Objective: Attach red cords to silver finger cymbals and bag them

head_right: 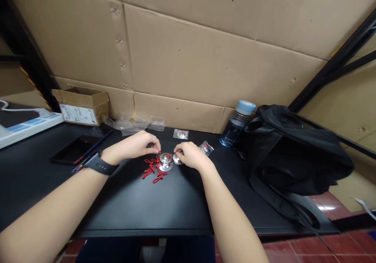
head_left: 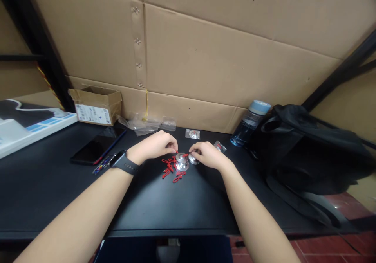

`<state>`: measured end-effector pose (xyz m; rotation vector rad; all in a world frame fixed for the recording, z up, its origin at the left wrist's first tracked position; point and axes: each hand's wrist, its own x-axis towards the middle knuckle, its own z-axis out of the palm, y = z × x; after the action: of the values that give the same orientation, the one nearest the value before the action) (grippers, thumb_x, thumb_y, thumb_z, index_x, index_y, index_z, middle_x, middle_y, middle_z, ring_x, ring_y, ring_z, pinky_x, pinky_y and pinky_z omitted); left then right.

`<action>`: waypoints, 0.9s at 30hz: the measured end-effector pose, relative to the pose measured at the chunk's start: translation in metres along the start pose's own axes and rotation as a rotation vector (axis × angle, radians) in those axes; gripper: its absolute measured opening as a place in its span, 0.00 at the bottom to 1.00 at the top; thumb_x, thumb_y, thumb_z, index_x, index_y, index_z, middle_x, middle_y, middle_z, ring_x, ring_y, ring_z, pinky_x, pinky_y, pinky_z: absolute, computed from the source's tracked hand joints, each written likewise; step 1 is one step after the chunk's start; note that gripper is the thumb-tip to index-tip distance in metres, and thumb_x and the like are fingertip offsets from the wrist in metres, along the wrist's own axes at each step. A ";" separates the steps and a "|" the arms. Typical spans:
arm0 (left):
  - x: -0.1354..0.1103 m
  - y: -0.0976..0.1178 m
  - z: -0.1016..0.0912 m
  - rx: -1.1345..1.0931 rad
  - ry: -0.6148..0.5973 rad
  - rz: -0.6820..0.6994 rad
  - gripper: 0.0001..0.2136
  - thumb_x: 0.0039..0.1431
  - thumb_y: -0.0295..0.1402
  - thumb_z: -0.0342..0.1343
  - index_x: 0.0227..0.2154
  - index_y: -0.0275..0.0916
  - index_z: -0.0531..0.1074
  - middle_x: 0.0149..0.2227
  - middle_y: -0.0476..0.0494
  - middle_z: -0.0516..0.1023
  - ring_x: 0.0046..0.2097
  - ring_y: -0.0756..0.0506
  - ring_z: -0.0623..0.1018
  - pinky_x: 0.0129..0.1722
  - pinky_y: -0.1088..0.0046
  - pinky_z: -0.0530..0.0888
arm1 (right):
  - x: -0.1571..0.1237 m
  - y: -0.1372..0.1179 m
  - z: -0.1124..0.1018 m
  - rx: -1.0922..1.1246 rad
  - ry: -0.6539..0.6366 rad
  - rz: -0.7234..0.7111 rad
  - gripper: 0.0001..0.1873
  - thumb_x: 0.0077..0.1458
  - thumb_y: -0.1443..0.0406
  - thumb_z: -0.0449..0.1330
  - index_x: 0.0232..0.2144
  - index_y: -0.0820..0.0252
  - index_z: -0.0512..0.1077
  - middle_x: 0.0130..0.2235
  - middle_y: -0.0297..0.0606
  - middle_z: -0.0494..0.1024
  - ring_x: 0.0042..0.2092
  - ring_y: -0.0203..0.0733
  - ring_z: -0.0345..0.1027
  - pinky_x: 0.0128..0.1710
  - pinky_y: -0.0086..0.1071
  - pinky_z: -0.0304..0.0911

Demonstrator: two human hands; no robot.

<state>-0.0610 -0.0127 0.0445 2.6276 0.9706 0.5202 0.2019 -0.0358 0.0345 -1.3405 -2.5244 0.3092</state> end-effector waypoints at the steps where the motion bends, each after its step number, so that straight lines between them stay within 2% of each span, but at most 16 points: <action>1: 0.000 0.000 0.000 0.005 0.003 0.004 0.05 0.60 0.29 0.61 0.35 0.41 0.82 0.34 0.48 0.84 0.34 0.48 0.79 0.37 0.76 0.69 | 0.000 0.001 0.000 -0.002 0.000 -0.006 0.14 0.61 0.71 0.57 0.42 0.57 0.81 0.41 0.39 0.84 0.42 0.41 0.77 0.44 0.30 0.66; 4: 0.001 0.000 0.001 0.010 0.015 0.003 0.05 0.61 0.29 0.60 0.35 0.41 0.82 0.34 0.48 0.84 0.35 0.48 0.79 0.38 0.75 0.69 | 0.001 0.003 0.000 0.005 -0.011 -0.019 0.20 0.58 0.77 0.54 0.42 0.57 0.81 0.43 0.39 0.84 0.46 0.42 0.77 0.48 0.30 0.65; 9: 0.002 -0.002 0.005 0.028 0.039 0.019 0.06 0.62 0.29 0.58 0.35 0.40 0.80 0.35 0.47 0.83 0.36 0.47 0.79 0.39 0.74 0.69 | 0.000 0.007 -0.001 0.030 -0.047 -0.054 0.26 0.51 0.82 0.52 0.43 0.57 0.80 0.43 0.37 0.84 0.46 0.41 0.76 0.48 0.30 0.65; 15: 0.003 0.002 0.006 0.037 0.026 0.020 0.06 0.61 0.27 0.58 0.35 0.39 0.80 0.34 0.46 0.83 0.36 0.47 0.79 0.38 0.74 0.69 | 0.000 0.004 0.000 0.031 -0.030 -0.056 0.14 0.62 0.71 0.56 0.43 0.58 0.81 0.40 0.39 0.83 0.40 0.41 0.76 0.43 0.30 0.65; 21: 0.003 0.006 0.005 0.045 0.001 0.006 0.06 0.59 0.25 0.58 0.34 0.38 0.80 0.34 0.45 0.83 0.36 0.47 0.79 0.38 0.74 0.69 | 0.001 0.000 0.002 0.029 -0.030 -0.035 0.09 0.60 0.66 0.62 0.42 0.58 0.81 0.38 0.39 0.81 0.38 0.39 0.74 0.41 0.29 0.64; 27: 0.002 0.005 0.007 0.047 0.004 0.019 0.06 0.59 0.25 0.58 0.34 0.39 0.80 0.34 0.46 0.83 0.35 0.47 0.79 0.37 0.75 0.69 | 0.001 -0.001 0.003 0.031 -0.047 -0.032 0.09 0.61 0.66 0.62 0.43 0.58 0.80 0.38 0.39 0.79 0.38 0.39 0.73 0.42 0.30 0.63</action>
<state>-0.0536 -0.0157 0.0408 2.6811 0.9716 0.5126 0.1990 -0.0355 0.0328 -1.2947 -2.5656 0.3760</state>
